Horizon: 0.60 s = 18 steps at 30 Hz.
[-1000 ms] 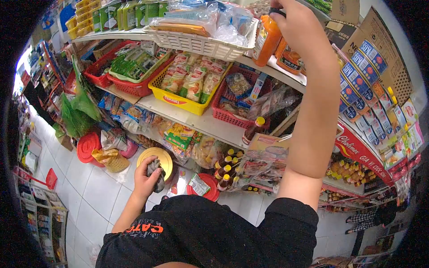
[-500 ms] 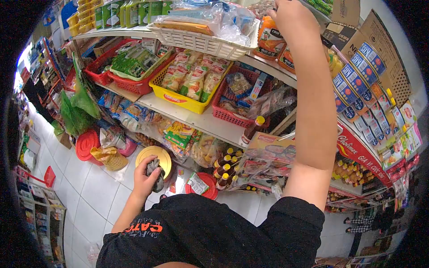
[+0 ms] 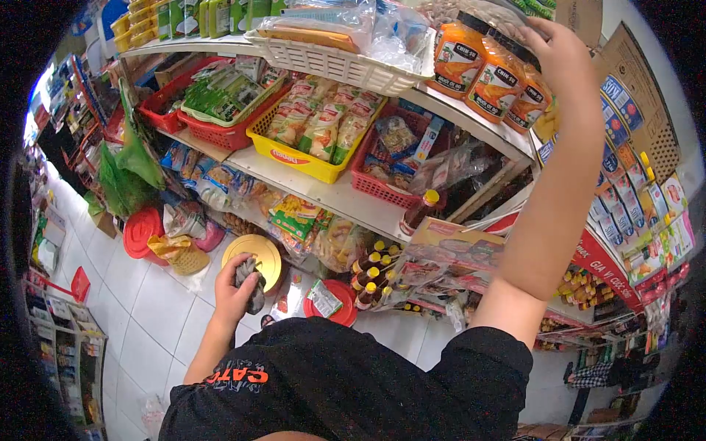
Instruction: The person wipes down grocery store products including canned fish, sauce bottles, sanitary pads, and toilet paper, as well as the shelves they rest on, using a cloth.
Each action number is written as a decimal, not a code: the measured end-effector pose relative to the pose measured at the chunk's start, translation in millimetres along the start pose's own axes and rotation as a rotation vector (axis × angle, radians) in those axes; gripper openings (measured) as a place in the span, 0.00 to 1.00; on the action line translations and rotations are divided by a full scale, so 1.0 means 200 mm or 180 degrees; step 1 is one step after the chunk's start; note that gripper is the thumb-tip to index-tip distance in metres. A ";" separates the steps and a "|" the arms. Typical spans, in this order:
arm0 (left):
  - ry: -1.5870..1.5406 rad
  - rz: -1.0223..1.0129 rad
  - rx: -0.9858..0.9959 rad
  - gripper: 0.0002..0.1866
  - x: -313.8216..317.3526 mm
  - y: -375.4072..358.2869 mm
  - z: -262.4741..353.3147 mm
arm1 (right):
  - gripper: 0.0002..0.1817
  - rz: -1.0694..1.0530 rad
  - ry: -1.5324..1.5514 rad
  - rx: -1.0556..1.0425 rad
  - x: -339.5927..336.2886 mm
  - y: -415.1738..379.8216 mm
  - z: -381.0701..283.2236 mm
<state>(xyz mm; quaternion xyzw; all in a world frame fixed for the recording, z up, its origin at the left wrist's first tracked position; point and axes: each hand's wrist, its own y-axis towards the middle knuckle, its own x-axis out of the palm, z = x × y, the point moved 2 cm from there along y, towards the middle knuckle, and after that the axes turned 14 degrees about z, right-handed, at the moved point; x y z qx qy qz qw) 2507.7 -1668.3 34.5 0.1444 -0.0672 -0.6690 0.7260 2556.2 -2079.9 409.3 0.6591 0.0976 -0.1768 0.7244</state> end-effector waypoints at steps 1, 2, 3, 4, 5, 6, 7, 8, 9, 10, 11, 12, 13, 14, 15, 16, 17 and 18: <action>-0.0265 -0.0001 -0.0496 0.17 0.00 0.00 0.05 | 0.18 -0.0196 0.0100 0.0016 0.01 -0.02 0.00; -0.0216 0.0028 -0.0383 0.17 0.00 0.00 0.03 | 0.18 -0.0388 0.0192 0.0035 0.02 -0.04 0.00; -0.0171 0.0054 -0.0265 0.17 -0.01 0.01 -0.01 | 0.19 -0.0576 0.0279 0.0057 0.03 -0.07 0.00; -0.0129 0.0082 -0.0146 0.17 -0.01 0.01 -0.04 | 0.19 -0.0417 0.0244 -0.0091 0.02 -0.09 0.00; -0.0023 0.0091 -0.0022 0.18 -0.01 0.01 -0.05 | 0.19 -0.0260 0.0213 -0.0241 0.02 -0.11 -0.01; -0.0122 0.0098 -0.0016 0.18 0.00 0.01 -0.06 | 0.19 -0.0102 0.0187 -0.0391 0.02 -0.13 -0.03; -0.0216 0.0111 -0.0008 0.18 0.02 0.00 -0.06 | 0.17 -0.0212 0.0524 0.0202 0.01 -0.14 -0.05; -0.0305 0.0124 0.0003 0.18 0.03 0.00 -0.06 | 0.17 -0.0196 0.0622 0.0358 0.00 -0.15 -0.05; -0.0301 0.0060 -0.0025 0.18 0.04 0.00 -0.06 | 0.16 -0.0180 0.0719 0.0520 -0.01 -0.15 -0.05; -0.0297 -0.0008 -0.0055 0.19 0.05 0.00 -0.06 | 0.16 -0.0163 0.0814 0.0683 -0.01 -0.16 -0.04; -0.0297 -0.0076 -0.0086 0.20 0.06 0.00 -0.05 | 0.16 -0.0090 0.0785 0.0640 -0.03 -0.18 -0.05; -0.0321 -0.0070 -0.0054 0.20 0.06 0.00 -0.05 | 0.16 -0.0017 0.0753 0.0593 -0.06 -0.19 -0.07; -0.0353 -0.0056 -0.0024 0.21 0.07 0.00 -0.04 | 0.16 0.0055 0.0723 0.0534 -0.09 -0.21 -0.09; -0.0390 -0.0028 0.0004 0.22 0.08 0.00 -0.03 | 0.15 0.0231 0.0815 0.0497 -0.13 -0.23 -0.13; -0.0555 -0.0029 -0.0118 0.22 0.09 0.00 -0.03 | 0.15 0.0400 0.0922 0.0451 -0.18 -0.26 -0.18; -0.0715 -0.0014 -0.0250 0.23 0.10 -0.01 -0.02 | 0.14 0.0558 0.1047 0.0403 -0.22 -0.30 -0.25; -0.0765 -0.0071 -0.0251 0.24 0.10 -0.01 -0.02 | 0.12 0.0572 0.1639 0.0472 -0.24 -0.34 -0.32; -0.0814 -0.0128 -0.0254 0.25 0.11 -0.01 -0.03 | 0.11 0.0579 0.2242 0.0556 -0.25 -0.39 -0.40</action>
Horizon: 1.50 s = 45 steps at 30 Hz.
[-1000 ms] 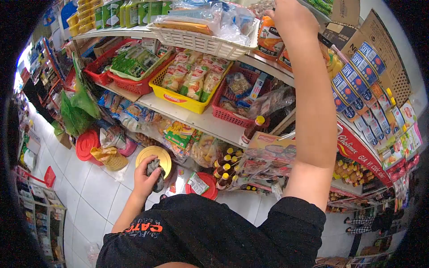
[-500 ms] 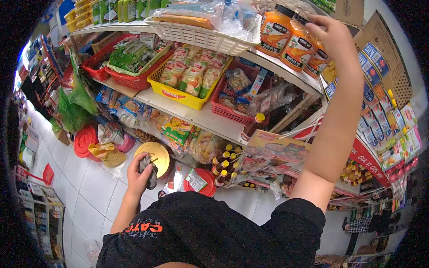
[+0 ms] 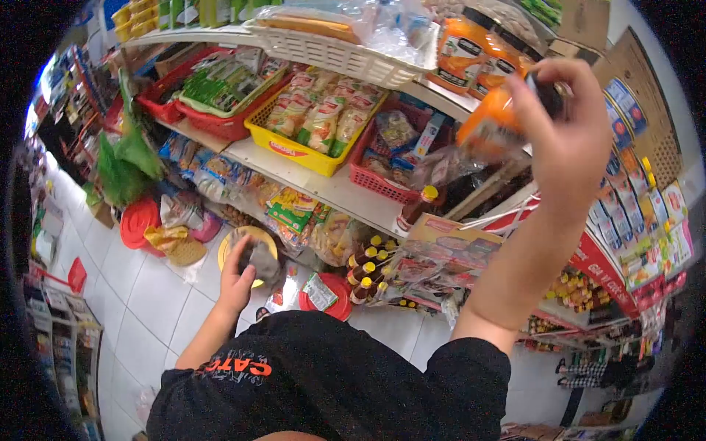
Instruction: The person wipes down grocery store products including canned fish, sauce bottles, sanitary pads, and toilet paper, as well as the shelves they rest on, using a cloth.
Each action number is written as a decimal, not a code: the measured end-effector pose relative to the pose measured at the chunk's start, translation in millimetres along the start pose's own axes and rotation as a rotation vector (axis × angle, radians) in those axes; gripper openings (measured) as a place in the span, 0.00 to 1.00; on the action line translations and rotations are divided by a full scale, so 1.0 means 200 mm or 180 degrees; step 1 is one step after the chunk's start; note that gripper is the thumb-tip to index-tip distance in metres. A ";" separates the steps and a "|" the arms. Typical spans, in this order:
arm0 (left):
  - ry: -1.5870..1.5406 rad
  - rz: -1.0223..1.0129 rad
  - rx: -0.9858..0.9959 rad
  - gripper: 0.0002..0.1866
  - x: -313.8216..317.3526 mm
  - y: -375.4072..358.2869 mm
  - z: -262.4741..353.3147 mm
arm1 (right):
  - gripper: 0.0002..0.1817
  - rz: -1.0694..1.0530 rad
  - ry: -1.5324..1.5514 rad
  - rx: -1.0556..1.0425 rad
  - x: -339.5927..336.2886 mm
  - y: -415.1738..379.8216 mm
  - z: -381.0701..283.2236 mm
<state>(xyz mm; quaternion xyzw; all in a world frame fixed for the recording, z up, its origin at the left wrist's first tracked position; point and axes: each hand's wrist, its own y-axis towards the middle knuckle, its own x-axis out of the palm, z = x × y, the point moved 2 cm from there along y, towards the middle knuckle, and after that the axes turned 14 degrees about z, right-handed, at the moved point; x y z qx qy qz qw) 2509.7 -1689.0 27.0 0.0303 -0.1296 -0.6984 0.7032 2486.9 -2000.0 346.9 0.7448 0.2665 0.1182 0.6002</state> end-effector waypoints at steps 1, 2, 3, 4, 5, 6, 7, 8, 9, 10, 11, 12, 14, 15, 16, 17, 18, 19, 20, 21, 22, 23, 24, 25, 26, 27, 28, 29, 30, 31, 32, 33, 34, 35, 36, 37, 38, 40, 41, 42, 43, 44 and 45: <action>0.0076 -0.0164 0.0114 0.26 0.00 0.02 -0.03 | 0.10 -0.0164 0.0314 0.0218 0.04 -0.08 -0.08; 0.0162 -0.0337 0.0227 0.27 0.00 0.03 -0.03 | 0.09 -0.0320 0.0626 0.0442 0.09 -0.17 -0.18; -0.0037 -0.0499 -0.0183 0.29 0.02 0.03 -0.01 | 0.09 -0.0441 0.0828 0.0709 0.15 -0.29 -0.23; -0.0310 -0.0755 -0.0415 0.43 0.05 0.03 0.00 | 0.10 -0.1087 0.0709 0.0479 0.22 -0.38 -0.27; -0.0544 -0.0956 -0.0291 0.35 0.07 0.04 0.00 | 0.12 -0.1717 0.0620 0.0213 0.29 -0.48 -0.30; -0.0776 -0.1144 -0.0159 0.29 0.08 0.04 -0.01 | 0.13 -0.2059 0.0926 0.0499 0.40 -0.62 -0.32; -0.0579 -0.1273 -0.0288 0.30 0.08 0.01 -0.05 | 0.14 -0.2272 0.0969 0.0687 0.50 -0.76 -0.33; -0.0386 -0.1397 -0.0416 0.32 0.08 -0.01 -0.07 | 0.14 -0.2490 0.1009 0.0864 0.59 -0.88 -0.32; -0.0844 -0.1182 -0.0667 0.32 0.10 -0.03 -0.04 | 0.14 -0.2349 0.1097 0.0998 0.64 -0.96 -0.29; -0.0696 -0.1040 -0.0917 0.28 0.11 -0.02 0.00 | 0.14 -0.2208 0.1193 0.1122 0.69 -1.03 -0.26; -0.0638 -0.0931 -0.0801 0.27 0.10 -0.03 -0.02 | 0.14 -0.2066 0.1314 0.1234 0.75 -1.10 -0.24; -0.0548 -0.0790 -0.0661 0.26 0.08 -0.04 -0.05 | 0.14 -0.2017 0.1362 0.1273 0.79 -1.15 -0.21; -0.0923 -0.0456 -0.0988 0.25 0.02 -0.06 -0.07 | 0.15 -0.2138 0.1337 0.1458 0.82 -1.26 -0.16; -0.1234 -0.0227 -0.1083 0.24 -0.01 -0.06 -0.07 | 0.16 -0.2281 0.1359 0.1604 0.84 -1.32 -0.13; -0.1561 -0.0020 -0.1179 0.23 -0.03 -0.07 -0.08 | 0.17 -0.2453 0.1471 0.1816 0.85 -1.38 -0.12; -0.1827 0.0049 -0.1219 0.23 -0.06 -0.06 -0.09 | 0.17 -0.2636 0.1662 0.2053 0.86 -1.45 -0.13; -0.2117 0.0081 -0.1263 0.22 -0.09 -0.06 -0.12 | 0.18 -0.2742 0.2097 0.2506 0.87 -1.54 -0.17; -0.2187 0.0099 -0.1321 0.23 -0.12 -0.06 -0.15 | 0.19 -0.2844 0.2490 0.2973 0.87 -1.63 -0.20; -0.2121 0.0077 -0.1267 0.23 -0.14 -0.05 -0.14 | 0.19 -0.2935 0.2847 0.3454 0.87 -1.69 -0.23; -0.2064 0.0042 -0.1225 0.23 -0.15 -0.04 -0.12 | 0.20 -0.2962 0.3010 0.3770 0.87 -1.71 -0.25; -0.2006 -0.0001 -0.1174 0.23 -0.17 -0.03 -0.10 | 0.20 -0.2984 0.3169 0.4078 0.88 -1.72 -0.28; -0.1620 0.0005 -0.1124 0.25 -0.19 -0.02 -0.09 | 0.20 -0.2999 0.3324 0.4379 0.88 -1.72 -0.29; -0.1529 0.0162 -0.0993 0.26 -0.21 -0.01 -0.04 | 0.20 -0.2967 0.3268 0.4209 0.87 -1.72 -0.28; -0.1442 0.0312 -0.0870 0.27 -0.21 -0.01 0.03 | 0.19 -0.2926 0.3203 0.4047 0.85 -1.73 -0.27; -0.1379 0.0359 -0.0837 0.28 -0.22 0.00 0.03 | 0.19 -0.2882 0.3130 0.3899 0.84 -1.73 -0.26; -0.1315 0.0406 -0.0805 0.29 -0.24 0.01 0.03 | 0.20 -0.2650 0.3260 0.4031 0.83 -1.71 -0.27; -0.1163 0.0565 -0.0648 0.29 -0.25 0.03 0.02 | 0.21 -0.2555 0.3116 0.3191 0.82 -1.65 -0.29; -0.1011 0.0719 -0.0494 0.28 -0.24 0.06 0.01 | 0.22 -0.2431 0.2946 0.2362 0.82 -1.58 -0.31; -0.0859 0.0865 -0.0342 0.27 -0.23 0.08 0.00 | 0.24 -0.2280 0.2748 0.1547 0.82 -1.53 -0.33; -0.0752 0.0747 -0.0110 0.27 -0.21 0.08 0.00 | 0.24 -0.2146 0.2479 0.1326 0.83 -1.49 -0.33; -0.0600 0.0633 -0.0198 0.28 -0.18 0.07 -0.01 | 0.25 -0.2001 0.2208 0.1109 0.83 -1.46 -0.33; -0.0441 0.0512 -0.0287 0.29 -0.14 0.04 -0.03 | 0.25 -0.1847 0.1938 0.0901 0.84 -1.43 -0.33; -0.0278 0.0391 -0.0375 0.30 -0.10 0.00 -0.05 | 0.26 -0.1692 0.1669 0.0696 0.85 -1.41 -0.33; -0.0449 0.0192 -0.0472 0.30 -0.08 -0.03 -0.08 | 0.26 -0.1598 0.1382 0.0817 0.86 -1.38 -0.31; -0.0612 -0.0004 -0.0579 0.31 -0.05 -0.06 -0.08 | 0.26 -0.1669 0.1336 0.0771 0.85 -1.37 -0.30; -0.0757 0.0039 -0.0839 0.31 -0.04 -0.08 -0.08 | 0.27 -0.1733 0.1286 0.0724 0.85 -1.37 -0.30; -0.0899 0.0073 -0.1100 0.31 -0.02 -0.09 -0.08 | 0.27 -0.1791 0.1230 0.0679 0.85 -1.36 -0.29; -0.1752 0.0511 -0.0818 0.32 -0.03 -0.03 -0.12 | 0.25 -0.2211 0.1504 0.0409 0.82 -1.40 -0.33; -0.2894 -0.0406 -0.1057 0.32 -0.07 0.01 -0.11 | 0.24 -0.2508 0.1648 0.0273 0.79 -1.43 -0.35; -0.3269 -0.0642 -0.1124 0.32 -0.09 0.03 -0.09 | 0.24 -0.2809 0.1797 0.0133 0.77 -1.46 -0.38; -0.3626 -0.0889 -0.1216 0.31 -0.10 0.05 -0.06 | 0.22 -0.3035 0.1649 0.0380 0.76 -1.46 -0.40; -0.3224 -0.0436 -0.1143 0.31 -0.08 0.05 -0.04 | 0.22 -0.2713 0.1655 0.0320 0.77 -1.45 -0.38; -0.2814 0.0010 -0.1072 0.31 -0.07 0.06 -0.03 | 0.22 -0.2394 0.1658 0.0267 0.79 -1.44 -0.34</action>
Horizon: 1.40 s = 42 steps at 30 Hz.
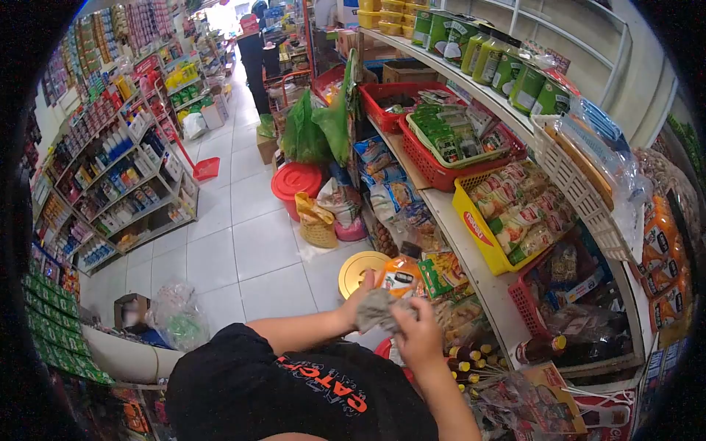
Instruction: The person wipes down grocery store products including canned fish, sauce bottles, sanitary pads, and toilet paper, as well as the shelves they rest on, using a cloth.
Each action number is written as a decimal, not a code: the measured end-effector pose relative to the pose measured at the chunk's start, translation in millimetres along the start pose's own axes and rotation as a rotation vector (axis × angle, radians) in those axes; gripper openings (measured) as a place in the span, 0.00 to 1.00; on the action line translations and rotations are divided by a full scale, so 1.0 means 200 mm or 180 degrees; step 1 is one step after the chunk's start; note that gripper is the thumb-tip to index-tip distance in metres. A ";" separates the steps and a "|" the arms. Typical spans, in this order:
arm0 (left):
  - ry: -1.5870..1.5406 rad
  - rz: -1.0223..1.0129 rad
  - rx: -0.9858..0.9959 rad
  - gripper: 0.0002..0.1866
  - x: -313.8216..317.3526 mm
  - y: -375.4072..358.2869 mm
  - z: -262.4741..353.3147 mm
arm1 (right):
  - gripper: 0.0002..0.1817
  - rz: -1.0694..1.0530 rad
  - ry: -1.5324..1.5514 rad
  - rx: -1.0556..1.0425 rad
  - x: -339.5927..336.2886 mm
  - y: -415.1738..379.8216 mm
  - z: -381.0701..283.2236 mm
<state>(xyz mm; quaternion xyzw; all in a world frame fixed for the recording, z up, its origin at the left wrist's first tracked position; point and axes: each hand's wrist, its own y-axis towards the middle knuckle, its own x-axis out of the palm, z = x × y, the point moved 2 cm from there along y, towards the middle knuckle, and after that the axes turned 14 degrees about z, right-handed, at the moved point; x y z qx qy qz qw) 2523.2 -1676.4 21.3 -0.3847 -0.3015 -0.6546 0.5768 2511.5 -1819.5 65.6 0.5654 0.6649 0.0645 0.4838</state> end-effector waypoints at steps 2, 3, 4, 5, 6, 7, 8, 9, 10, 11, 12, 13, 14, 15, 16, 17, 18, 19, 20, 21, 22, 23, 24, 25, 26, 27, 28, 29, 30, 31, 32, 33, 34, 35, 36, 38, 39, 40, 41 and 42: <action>0.1467 0.0364 0.0147 0.31 -0.10 -0.04 -0.14 | 0.22 0.0588 -0.0074 0.0030 -0.07 0.08 -0.01; 0.2198 0.0544 0.0233 0.31 -0.13 -0.05 -0.19 | 0.22 0.0803 -0.0074 0.0130 -0.09 0.08 0.01; 0.1952 0.0281 0.0279 0.32 -0.02 -0.08 -0.18 | 0.22 0.1018 -0.0079 0.0220 -0.11 0.08 0.03; 0.2052 0.0360 0.0258 0.32 0.04 -0.09 -0.15 | 0.21 0.1234 -0.0088 0.0306 -0.14 0.09 0.05; 0.2149 0.0436 0.0233 0.32 0.08 -0.11 -0.12 | 0.23 0.1122 -0.0196 0.0152 -0.14 0.06 0.05; 0.2241 0.0514 0.0207 0.32 0.09 -0.11 -0.10 | 0.24 0.0877 -0.0204 -0.0026 -0.13 0.03 0.04; 0.0983 0.0586 -0.0599 0.31 0.04 -0.09 -0.12 | 0.24 0.0623 -0.0217 -0.0202 -0.11 -0.01 0.04; 0.0088 0.0516 -0.0353 0.30 0.08 -0.04 -0.10 | 0.24 0.0357 -0.0235 -0.0379 -0.09 -0.05 0.03; 0.0295 0.0586 -0.0272 0.30 0.05 0.00 -0.08 | 0.24 0.0211 -0.0128 -0.0382 -0.06 -0.09 0.03; 0.0498 0.0646 -0.0176 0.29 0.00 0.04 -0.07 | 0.24 0.0066 -0.0027 -0.0399 -0.04 -0.11 0.02; 0.0836 0.0549 -0.0202 0.29 -0.02 0.05 -0.08 | 0.24 0.0043 -0.0025 -0.0342 -0.05 -0.10 0.02; 0.1180 0.0464 -0.0228 0.28 -0.05 0.04 -0.10 | 0.24 0.0339 -0.0067 -0.0332 -0.08 -0.07 0.02; 0.1534 0.0400 -0.0264 0.28 -0.06 0.02 -0.13 | 0.24 0.0632 -0.0090 -0.0305 -0.10 -0.03 0.03; 0.1533 0.0327 -0.0424 0.28 -0.05 0.00 -0.15 | 0.25 0.0928 -0.0097 -0.0271 -0.12 -0.02 0.03; 0.1542 0.0255 -0.0579 0.28 -0.03 -0.02 -0.15 | 0.25 0.1160 -0.0008 -0.0118 -0.15 0.00 0.06; 0.1556 0.0179 -0.0732 0.27 -0.01 -0.04 -0.15 | 0.23 0.1262 0.0145 -0.0002 -0.15 0.00 0.08; 0.1321 0.0226 -0.0731 0.28 0.02 -0.05 -0.13 | 0.22 0.1365 0.0295 0.0118 -0.14 -0.01 0.11; 0.1087 0.0267 -0.0735 0.28 0.05 -0.06 -0.10 | 0.20 0.1469 0.0441 0.0243 -0.13 -0.04 0.14; 0.0850 0.0306 -0.0748 0.29 0.07 -0.07 -0.08 | 0.22 0.1313 0.0693 0.0256 -0.12 -0.07 0.15; 0.0611 0.0345 -0.0768 0.29 0.09 -0.07 -0.06 | 0.23 0.0909 0.0441 0.0083 -0.11 -0.07 0.12; 0.0500 0.0325 -0.0669 0.28 0.09 -0.06 -0.05 | 0.24 0.0502 0.0187 -0.0086 -0.11 -0.07 0.06; 0.0389 0.0305 -0.0568 0.28 0.08 -0.04 -0.04 | 0.25 0.0096 -0.0068 -0.0256 -0.10 -0.08 0.01; 0.0283 0.0281 -0.0462 0.27 0.09 -0.03 -0.01 | 0.26 -0.0024 -0.0015 -0.0211 -0.06 -0.11 0.01; 0.0177 0.0256 -0.0350 0.26 0.10 -0.02 0.02 | 0.26 0.0047 0.0004 -0.0235 -0.06 -0.10 0.01; 0.0260 0.0068 -0.0006 0.26 0.13 -0.04 0.04 | 0.26 0.0119 0.0026 -0.0258 -0.06 -0.10 0.01; 0.0244 -0.0004 -0.0119 0.26 0.14 -0.05 0.03 | 0.26 0.0193 0.0054 -0.0272 -0.06 -0.09 0.01; 0.0231 -0.0067 -0.0240 0.27 0.14 -0.06 0.02 | 0.26 0.0261 -0.0041 -0.0368 -0.08 -0.08 0.01; 0.0217 -0.0130 -0.0365 0.27 0.14 -0.08 0.00 | 0.24 0.0459 0.0014 -0.0285 -0.11 -0.06 0.00; 0.0464 -0.0377 -0.0351 0.32 0.11 -0.08 -0.04 | 0.23 0.0662 0.0066 -0.0201 -0.13 -0.03 -0.02; 0.0888 -0.0436 -0.0338 0.33 0.09 -0.07 -0.07 | 0.22 0.0868 0.0112 -0.0114 -0.15 -0.01 -0.02; 0.1309 -0.0501 -0.0320 0.35 0.08 -0.07 -0.11 | 0.21 0.1004 -0.0018 -0.0169 -0.18 0.00 -0.02; 0.1729 -0.0566 -0.0295 0.36 0.08 -0.07 -0.13 | 0.21 0.0966 -0.0037 -0.0078 -0.18 0.01 -0.02; 0.2857 -0.0286 0.0011 0.36 0.07 -0.10 -0.15 | 0.21 0.0927 -0.0056 0.0011 -0.19 0.01 -0.03; 0.2853 -0.0355 0.0222 0.35 0.08 -0.10 -0.14 | 0.21 0.0886 -0.0075 0.0097 -0.19 0.01 -0.03; 0.2846 -0.0421 0.0431 0.35 0.09 -0.10 -0.13 | 0.22 0.0783 -0.0056 0.0234 -0.17 -0.01 -0.02; 0.2827 -0.0550 0.0845 0.34 0.10 -0.10 -0.11 | 0.22 0.0573 0.0022 0.0084 -0.18 -0.03 -0.04; 0.2443 -0.0531 0.0655 0.34 0.06 -0.08 -0.11 | 0.22 0.0467 0.0063 0.0017 -0.19 -0.04 -0.06; 0.2066 -0.0509 0.0458 0.35 0.00 -0.05 -0.12 | 0.21 0.0291 0.0086 0.0030 -0.19 -0.05 -0.08; 0.1693 -0.0488 0.0260 0.35 -0.05 -0.03 -0.13 | 0.20 0.0122 0.0187 0.0066 -0.17 -0.06 -0.10; 0.1574 0.0473 -0.0103 0.35 -0.05 0.01 -0.10 | 0.19 -0.0042 0.0290 0.0105 -0.14 -0.08 -0.11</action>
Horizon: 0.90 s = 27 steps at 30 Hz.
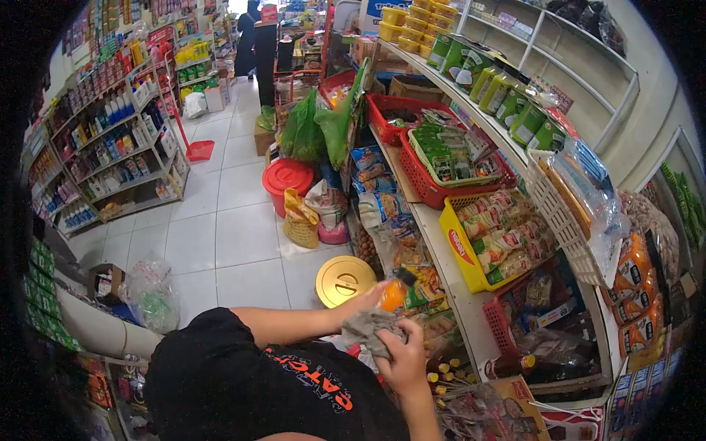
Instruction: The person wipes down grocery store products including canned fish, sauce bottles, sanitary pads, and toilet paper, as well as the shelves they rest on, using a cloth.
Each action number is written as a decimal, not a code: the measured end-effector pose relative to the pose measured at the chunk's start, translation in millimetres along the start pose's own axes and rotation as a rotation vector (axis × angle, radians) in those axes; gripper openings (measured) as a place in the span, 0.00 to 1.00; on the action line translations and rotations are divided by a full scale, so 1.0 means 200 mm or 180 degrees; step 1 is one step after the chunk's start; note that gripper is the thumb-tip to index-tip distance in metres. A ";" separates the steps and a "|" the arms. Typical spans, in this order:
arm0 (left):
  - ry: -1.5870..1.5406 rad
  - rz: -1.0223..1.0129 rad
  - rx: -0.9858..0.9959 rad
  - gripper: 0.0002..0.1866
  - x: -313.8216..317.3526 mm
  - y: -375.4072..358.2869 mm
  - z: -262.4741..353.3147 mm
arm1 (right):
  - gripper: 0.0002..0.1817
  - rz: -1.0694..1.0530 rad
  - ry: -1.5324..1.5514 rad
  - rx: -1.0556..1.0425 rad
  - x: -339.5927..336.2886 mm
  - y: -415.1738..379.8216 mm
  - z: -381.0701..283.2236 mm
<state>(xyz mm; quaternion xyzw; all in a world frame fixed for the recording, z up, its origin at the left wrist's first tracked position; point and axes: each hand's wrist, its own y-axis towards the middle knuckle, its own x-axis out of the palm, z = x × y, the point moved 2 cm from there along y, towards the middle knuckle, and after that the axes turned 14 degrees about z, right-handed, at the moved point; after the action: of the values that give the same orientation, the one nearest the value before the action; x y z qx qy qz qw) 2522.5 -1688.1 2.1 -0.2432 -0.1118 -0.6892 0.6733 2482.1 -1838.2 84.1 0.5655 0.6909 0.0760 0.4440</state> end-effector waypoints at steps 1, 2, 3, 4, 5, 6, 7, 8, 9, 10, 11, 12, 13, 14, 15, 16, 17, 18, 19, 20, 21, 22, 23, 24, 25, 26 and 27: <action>0.0092 0.0035 0.0179 0.35 0.01 -0.01 0.03 | 0.18 -0.0158 0.0101 0.0048 0.02 -0.01 0.00; 0.0184 0.0062 0.0371 0.35 0.02 -0.03 0.07 | 0.21 -0.0077 -0.0018 0.0021 0.02 -0.01 0.01; 0.0274 0.0084 0.0572 0.35 0.02 -0.03 0.09 | 0.21 0.0263 -0.0089 0.0010 0.01 0.00 0.04; 0.0300 -0.0017 0.0785 0.34 0.04 -0.02 0.09 | 0.22 0.0602 -0.0163 0.0003 0.00 0.01 0.08; 0.0547 -0.0213 0.0717 0.33 0.05 -0.03 0.07 | 0.23 0.0936 -0.0238 0.0003 -0.02 0.02 0.10; 0.0790 -0.0407 0.0644 0.32 0.06 -0.07 0.06 | 0.24 0.1176 -0.0216 0.0201 -0.05 0.04 0.10; 0.1030 -0.0599 0.0572 0.31 0.08 -0.09 0.07 | 0.24 0.1171 -0.0145 0.0166 -0.07 0.04 0.11; 0.0993 -0.0827 -0.0042 0.28 0.10 -0.12 0.07 | 0.24 0.1162 -0.0074 0.0125 -0.09 0.05 0.11; 0.0984 -0.0744 -0.0095 0.27 0.11 -0.13 0.09 | 0.24 0.1152 -0.0003 0.0080 -0.10 0.05 0.11; 0.0976 -0.0664 -0.0148 0.26 0.12 -0.14 0.10 | 0.24 0.1032 -0.0112 0.0050 -0.09 0.04 0.09; 0.0967 -0.0587 -0.0208 0.26 0.13 -0.15 0.09 | 0.23 0.0814 -0.0204 0.0041 -0.08 0.03 0.08; 0.0784 -0.0577 0.0558 0.24 0.08 -0.05 -0.07 | 0.22 0.0591 -0.0300 0.0038 -0.07 0.02 0.07; 0.0566 -0.0527 0.0437 0.23 0.08 -0.05 -0.09 | 0.22 0.0362 -0.0399 0.0036 -0.06 0.01 0.06; 0.0351 -0.0478 0.0323 0.22 0.07 -0.05 -0.10 | 0.21 0.0485 -0.0241 0.0113 -0.04 0.00 0.07; 0.0133 -0.0424 0.0215 0.21 0.07 -0.06 -0.09 | 0.21 0.0220 -0.0278 0.0128 -0.04 0.00 0.07; -0.0982 -0.0239 -0.0801 0.23 0.09 -0.08 -0.06 | 0.21 -0.0054 -0.0309 0.0143 -0.04 0.01 0.06; -0.1195 -0.0263 -0.0946 0.22 0.08 -0.08 -0.06 | 0.21 -0.0327 -0.0330 0.0158 -0.04 0.01 0.05; -0.1398 -0.0285 -0.1087 0.23 0.07 -0.08 -0.06 | 0.20 -0.0504 -0.0407 0.0111 -0.02 0.02 0.03; -0.1591 -0.0310 -0.1225 0.23 0.06 -0.08 -0.04 | 0.20 -0.0456 -0.0497 0.0207 -0.01 0.02 0.03; -0.1623 -0.0269 -0.1139 0.25 0.07 -0.08 -0.02 | 0.20 -0.0408 -0.0590 0.0302 -0.01 0.02 0.03; -0.1471 -0.0250 -0.1010 0.26 0.09 -0.08 -0.01 | 0.20 -0.0366 -0.0685 0.0393 -0.01 0.02 0.03; -0.1330 -0.0220 -0.0861 0.27 0.11 -0.08 0.00 | 0.20 -0.0189 -0.0772 0.0439 -0.02 0.03 0.03; -0.1202 -0.0166 -0.0701 0.28 0.13 -0.08 -0.01 | 0.20 0.0121 -0.0818 0.0425 -0.03 0.04 0.06; -0.0794 -0.0113 -0.0759 0.31 0.14 -0.08 -0.04 | 0.20 0.0417 -0.0849 0.0409 -0.03 0.04 0.09; -0.0405 -0.0397 -0.0077 0.31 0.16 -0.09 -0.04 | 0.20 0.0710 -0.0873 0.0394 -0.04 0.05 0.10; -0.0559 -0.0468 -0.0581 0.31 0.17 -0.10 -0.05 | 0.19 0.0744 -0.0809 0.0505 -0.04 0.06 0.09; -0.0732 -0.0553 -0.1083 0.31 0.20 -0.13 -0.03 | 0.20 0.0661 -0.0901 0.0350 -0.03 0.05 0.09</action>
<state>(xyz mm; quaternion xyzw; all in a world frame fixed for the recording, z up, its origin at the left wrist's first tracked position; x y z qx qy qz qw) 2495.9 -1723.5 20.7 -0.4198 -0.0905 -0.7213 0.5435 2501.8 -1847.2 83.5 0.6622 0.5626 0.0031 0.4949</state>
